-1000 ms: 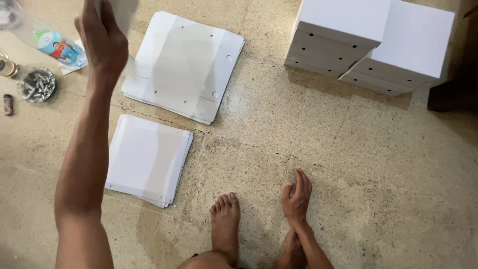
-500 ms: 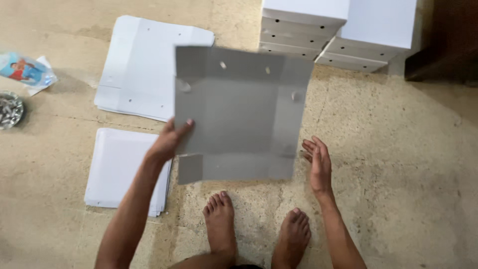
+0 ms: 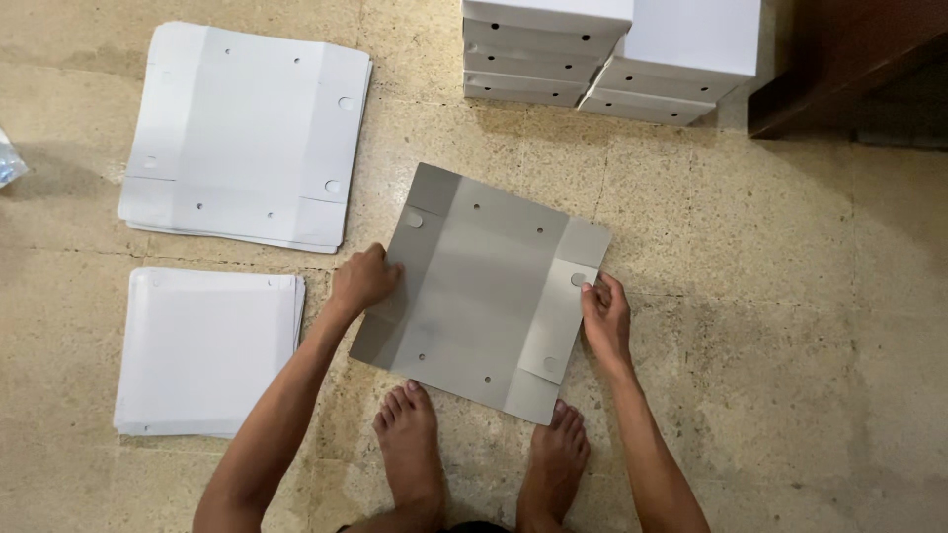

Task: The person folds white cardboard flats into boxes by bending the sides and securing the corner tabs by hand.

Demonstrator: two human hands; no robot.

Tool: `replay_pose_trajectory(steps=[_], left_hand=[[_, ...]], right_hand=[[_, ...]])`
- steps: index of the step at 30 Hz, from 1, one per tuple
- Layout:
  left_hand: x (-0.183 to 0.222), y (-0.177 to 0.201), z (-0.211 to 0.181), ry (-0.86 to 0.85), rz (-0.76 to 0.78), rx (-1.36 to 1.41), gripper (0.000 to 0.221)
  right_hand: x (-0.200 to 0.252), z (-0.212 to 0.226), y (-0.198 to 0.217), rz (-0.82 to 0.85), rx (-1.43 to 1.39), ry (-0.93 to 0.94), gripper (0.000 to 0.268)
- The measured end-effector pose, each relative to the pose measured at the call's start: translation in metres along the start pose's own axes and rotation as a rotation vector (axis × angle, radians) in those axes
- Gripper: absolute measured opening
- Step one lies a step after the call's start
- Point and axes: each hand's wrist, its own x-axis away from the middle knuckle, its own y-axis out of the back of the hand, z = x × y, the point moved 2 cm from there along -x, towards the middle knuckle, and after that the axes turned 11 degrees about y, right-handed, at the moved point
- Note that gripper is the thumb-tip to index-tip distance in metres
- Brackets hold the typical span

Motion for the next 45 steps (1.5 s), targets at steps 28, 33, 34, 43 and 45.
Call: replay_pose_trajectory(steps=[28,33,34,43,45], left_hand=[[-0.078,-0.106,-0.302,-0.805,0.091,0.081,0.025],[-0.076,-0.079,-0.279,-0.784,0.214,0.437,0.014],[-0.069,-0.071,-0.273,-0.785,0.216,0.435,0.014],[-0.011,-0.035,-0.248,-0.969,0.038,0.557,0.036],[-0.019,-0.051,-0.247,-0.967,-0.053,0.460,0.021]], right_hand=[[-0.063,-0.052,-0.017,-0.059,-0.045,0.340,0.042],[-0.064,-0.060,-0.021,-0.028,-0.040,0.249,0.032],[-0.067,-0.065,-0.020,-0.031,-0.041,0.249,0.032],[-0.064,-0.058,-0.024,0.052,0.013,0.068,0.024],[-0.053,-0.035,-0.026,0.013,0.021,0.075,0.024]])
